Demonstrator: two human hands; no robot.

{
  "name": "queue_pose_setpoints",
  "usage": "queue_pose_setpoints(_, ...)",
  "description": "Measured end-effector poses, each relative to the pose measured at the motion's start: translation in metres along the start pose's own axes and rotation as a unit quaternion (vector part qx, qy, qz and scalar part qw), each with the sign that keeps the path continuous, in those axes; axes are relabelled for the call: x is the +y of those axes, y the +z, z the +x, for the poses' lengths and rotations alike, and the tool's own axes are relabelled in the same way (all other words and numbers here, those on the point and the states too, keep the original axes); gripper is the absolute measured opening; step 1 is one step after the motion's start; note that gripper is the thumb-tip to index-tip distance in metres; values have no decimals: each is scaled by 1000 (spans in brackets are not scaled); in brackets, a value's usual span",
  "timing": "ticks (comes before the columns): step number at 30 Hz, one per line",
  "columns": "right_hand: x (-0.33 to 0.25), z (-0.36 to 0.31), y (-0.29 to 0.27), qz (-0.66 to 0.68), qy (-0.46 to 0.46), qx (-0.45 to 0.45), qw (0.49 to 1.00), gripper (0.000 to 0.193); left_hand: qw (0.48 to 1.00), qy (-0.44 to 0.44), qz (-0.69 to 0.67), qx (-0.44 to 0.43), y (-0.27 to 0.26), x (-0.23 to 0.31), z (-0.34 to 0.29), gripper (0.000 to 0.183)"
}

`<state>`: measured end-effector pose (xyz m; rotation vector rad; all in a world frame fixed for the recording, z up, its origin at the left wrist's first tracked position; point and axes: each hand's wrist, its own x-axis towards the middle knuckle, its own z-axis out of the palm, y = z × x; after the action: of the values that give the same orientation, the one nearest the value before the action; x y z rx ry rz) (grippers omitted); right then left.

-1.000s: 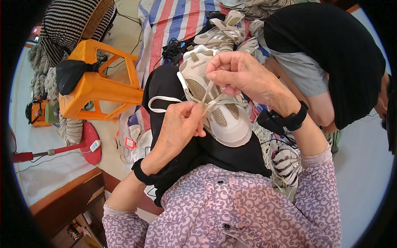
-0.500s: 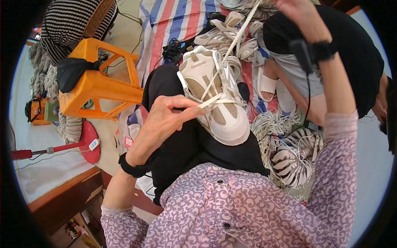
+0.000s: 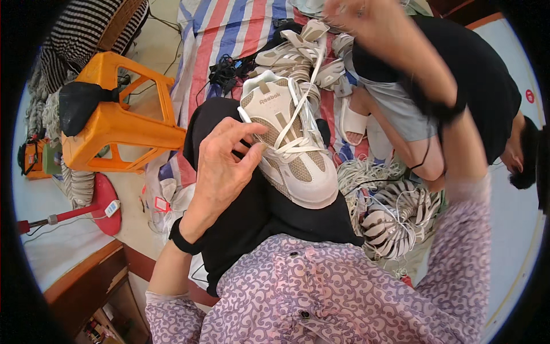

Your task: Insert and arrange shoelaces on a white sneaker.

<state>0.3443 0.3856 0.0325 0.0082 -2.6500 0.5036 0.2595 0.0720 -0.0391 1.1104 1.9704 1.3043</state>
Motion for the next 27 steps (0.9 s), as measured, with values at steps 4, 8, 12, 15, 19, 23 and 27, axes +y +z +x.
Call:
queue_pose_setpoints(4,-94,-82,42,140,114,-137,974,7,999,40,-22,-8,7,-2,13,22)
queue_pose_setpoints(8,-130,-101,60,-115,150,-164,968,10,996,70,-59,-8,10,-6,15,20)
queue_pose_setpoints(12,-140,-103,72,-261,95,-169,946,18,996,78,-38,1,14,-16,18,20)
queue_pose_setpoints(15,-130,-103,71,-142,112,-102,978,11,995,88,-44,-2,14,-23,10,21)
queue_pose_setpoints(19,-120,-86,75,-104,193,-195,956,4,992,106,-67,-8,11,-25,2,19)
queue_pose_setpoints(23,-130,-102,89,-133,124,-117,976,5,991,117,-62,-28,9,-34,-5,16)
queue_pose_setpoints(27,-151,-71,97,-82,60,-35,994,8,988,110,-93,-62,4,-34,2,18)
